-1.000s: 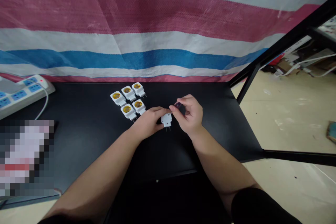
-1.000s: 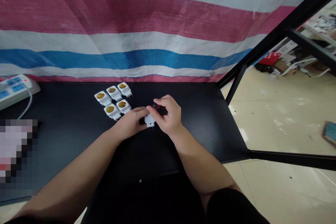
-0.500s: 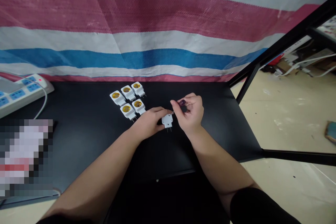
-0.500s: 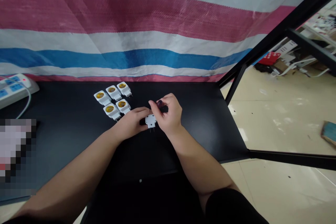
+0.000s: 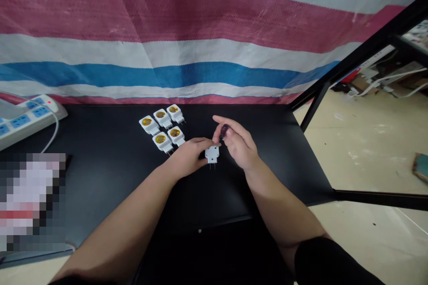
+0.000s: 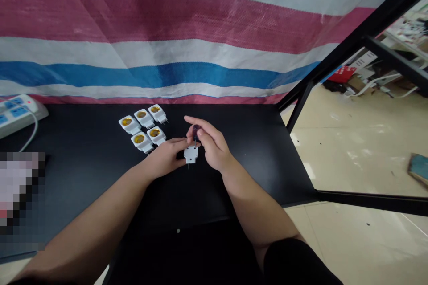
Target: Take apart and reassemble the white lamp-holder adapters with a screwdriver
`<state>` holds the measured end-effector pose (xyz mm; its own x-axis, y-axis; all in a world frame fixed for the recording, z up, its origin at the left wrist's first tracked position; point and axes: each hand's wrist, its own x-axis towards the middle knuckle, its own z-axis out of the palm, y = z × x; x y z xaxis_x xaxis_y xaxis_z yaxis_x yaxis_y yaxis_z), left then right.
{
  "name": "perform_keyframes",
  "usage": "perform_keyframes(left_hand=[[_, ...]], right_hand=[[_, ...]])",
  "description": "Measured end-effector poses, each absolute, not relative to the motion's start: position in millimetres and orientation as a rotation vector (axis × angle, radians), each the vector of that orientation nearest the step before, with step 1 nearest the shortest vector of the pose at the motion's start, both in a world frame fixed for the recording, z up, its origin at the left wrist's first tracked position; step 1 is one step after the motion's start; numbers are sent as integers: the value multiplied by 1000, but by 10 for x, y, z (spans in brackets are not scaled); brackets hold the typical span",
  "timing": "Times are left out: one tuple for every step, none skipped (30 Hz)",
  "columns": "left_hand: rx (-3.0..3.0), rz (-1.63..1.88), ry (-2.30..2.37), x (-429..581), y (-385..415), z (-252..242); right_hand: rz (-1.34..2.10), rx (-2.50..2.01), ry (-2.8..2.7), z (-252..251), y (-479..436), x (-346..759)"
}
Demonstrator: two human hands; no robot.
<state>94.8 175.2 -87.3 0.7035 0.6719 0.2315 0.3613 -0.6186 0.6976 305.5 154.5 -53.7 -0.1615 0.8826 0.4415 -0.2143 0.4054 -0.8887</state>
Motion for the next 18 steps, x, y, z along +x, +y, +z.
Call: perform_keyframes(left_hand=[[2282,635,780,952,1747,-874],[2287,626,777,956,1742,-873],[2292,613,775,960,1738,-870],[2295,600,777,963,1734,-866],[2297,589,781,965,1731,-862],[2297,583,786,968,1730,-858],[2295,584,787,969,1730,-855],[2291,590,785,970,1730,-854],[2286,601,781,970,1731,-854],[2282,612,779,970,1732,-855],[2278,620,779,970,1732,-856],[2275,624,783,970,1730,-857],[2273,624,787,970,1728,-857],[2273,619,787,971,1724,-856],[2276,610,784,972,1720,-853],[2280,599,778,974,1715,-849],[2286,590,773,977,1709,-845],[2291,580,772,980,1705,-840]], right_hand=[[1173,-580,-1334,-537,1557,3035],[1235,-520,-1278,-538,1568,3014],[1275,-480,-1245,-540,1576,2995],[1295,-468,-1234,-544,1583,2979],[1297,-476,-1240,-551,1588,2969],[1278,-498,-1255,-563,1593,2965],[1238,-525,-1269,-581,1597,2968],[1188,-552,-1282,-602,1602,2978],[1135,-582,-1297,-625,1607,2994],[1087,-612,-1315,-646,1612,3013],[1053,-643,-1335,-664,1615,3034],[1040,-675,-1353,-675,1616,3053],[1052,-701,-1369,-677,1613,3067],[1084,-718,-1378,-669,1608,3073],[1128,-721,-1374,-654,1600,3070],[1176,-705,-1360,-633,1590,3058],[1222,-673,-1340,-610,1580,3038],[1260,-623,-1316,-588,1569,3013]])
